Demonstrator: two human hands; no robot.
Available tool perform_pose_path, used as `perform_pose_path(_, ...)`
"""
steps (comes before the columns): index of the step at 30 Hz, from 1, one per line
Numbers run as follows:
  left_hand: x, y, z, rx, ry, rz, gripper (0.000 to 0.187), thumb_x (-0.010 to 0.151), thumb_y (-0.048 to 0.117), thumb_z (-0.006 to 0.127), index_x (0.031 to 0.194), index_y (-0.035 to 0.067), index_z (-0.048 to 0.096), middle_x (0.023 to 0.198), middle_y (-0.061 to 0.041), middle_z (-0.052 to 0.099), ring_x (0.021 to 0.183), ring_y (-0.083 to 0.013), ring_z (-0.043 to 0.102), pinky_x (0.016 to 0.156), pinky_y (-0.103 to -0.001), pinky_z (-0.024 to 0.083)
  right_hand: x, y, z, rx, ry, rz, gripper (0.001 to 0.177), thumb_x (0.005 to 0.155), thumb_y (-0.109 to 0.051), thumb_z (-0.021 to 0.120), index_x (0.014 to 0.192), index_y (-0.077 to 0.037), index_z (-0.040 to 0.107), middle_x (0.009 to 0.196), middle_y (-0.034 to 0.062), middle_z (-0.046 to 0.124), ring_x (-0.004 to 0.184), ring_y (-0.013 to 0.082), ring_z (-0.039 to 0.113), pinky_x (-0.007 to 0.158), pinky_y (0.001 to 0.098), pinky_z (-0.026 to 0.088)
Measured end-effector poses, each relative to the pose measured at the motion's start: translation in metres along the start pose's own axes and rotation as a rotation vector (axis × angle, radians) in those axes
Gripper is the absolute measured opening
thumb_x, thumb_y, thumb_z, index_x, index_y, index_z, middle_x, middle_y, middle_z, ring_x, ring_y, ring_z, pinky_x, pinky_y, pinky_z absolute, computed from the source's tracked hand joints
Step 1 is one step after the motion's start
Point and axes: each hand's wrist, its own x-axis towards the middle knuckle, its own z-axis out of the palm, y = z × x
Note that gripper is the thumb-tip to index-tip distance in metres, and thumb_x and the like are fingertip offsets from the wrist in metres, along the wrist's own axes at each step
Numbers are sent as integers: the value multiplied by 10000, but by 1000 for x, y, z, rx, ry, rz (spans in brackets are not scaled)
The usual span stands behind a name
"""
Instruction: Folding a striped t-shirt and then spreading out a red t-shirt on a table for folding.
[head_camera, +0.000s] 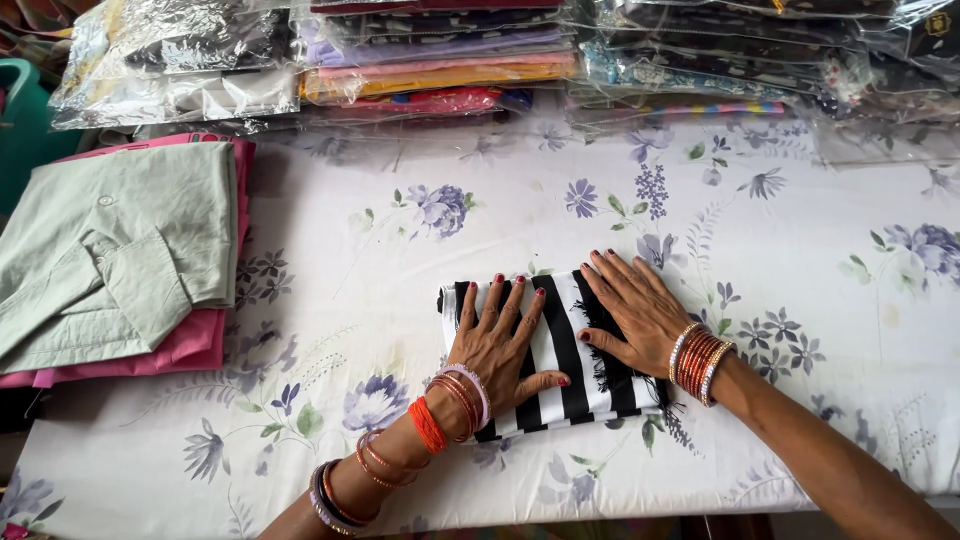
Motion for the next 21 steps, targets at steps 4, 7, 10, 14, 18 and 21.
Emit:
perform_pose_path(4,-9,9,-9,71,98,75,1190,824,920,355,1577,3,272,1629,-276,249,1541,-436,137,1244,-590,63,-9,-15,-15,-99,184,-57,968,903,-776,169,1611,-118,120,1681,144,146,1558,282,113,1259,507,84)
perform_pose_path(7,-15,14,-11,-6,83,85,1286,761,951,368,1566,-44,237,1632,-288,233,1545,-446,130,1249,-575,73,-24,-29,-15,109,161,-139,990,915,-785,144,1602,-74,79,1686,172,115,1557,285,109,1261,494,77)
perform_pose_path(10,-17,15,-7,-20,23,87,1347,668,979,396,1574,1,205,1603,-308,203,1495,-499,102,1191,-617,56,-42,-36,-6,78,3,-237,1037,882,-802,176,1599,-61,62,1669,193,87,1532,317,83,1224,489,52)
perform_pose_path(14,-17,15,-5,13,-8,82,1321,641,1002,416,1575,94,198,1576,-306,190,1453,-535,78,1128,-696,21,-50,-38,-10,-25,-8,-181,1016,892,-822,215,1595,-102,79,1645,194,92,1512,317,81,1218,477,45)
perform_pose_path(18,-18,14,-4,19,-57,71,1311,663,1002,402,1596,112,169,1598,-307,173,1473,-539,68,1149,-697,35,-50,-39,-11,-25,-30,-167,1000,902,-813,227,1600,-112,79,1646,197,84,1514,318,70,1218,476,34)
perform_pose_path(21,-22,13,-4,34,19,120,1263,701,995,408,1633,179,160,1614,-310,169,1469,-532,85,1157,-672,55,-50,-39,-13,14,-29,-178,994,910,-807,224,1604,-112,66,1654,196,67,1522,318,59,1220,481,24)
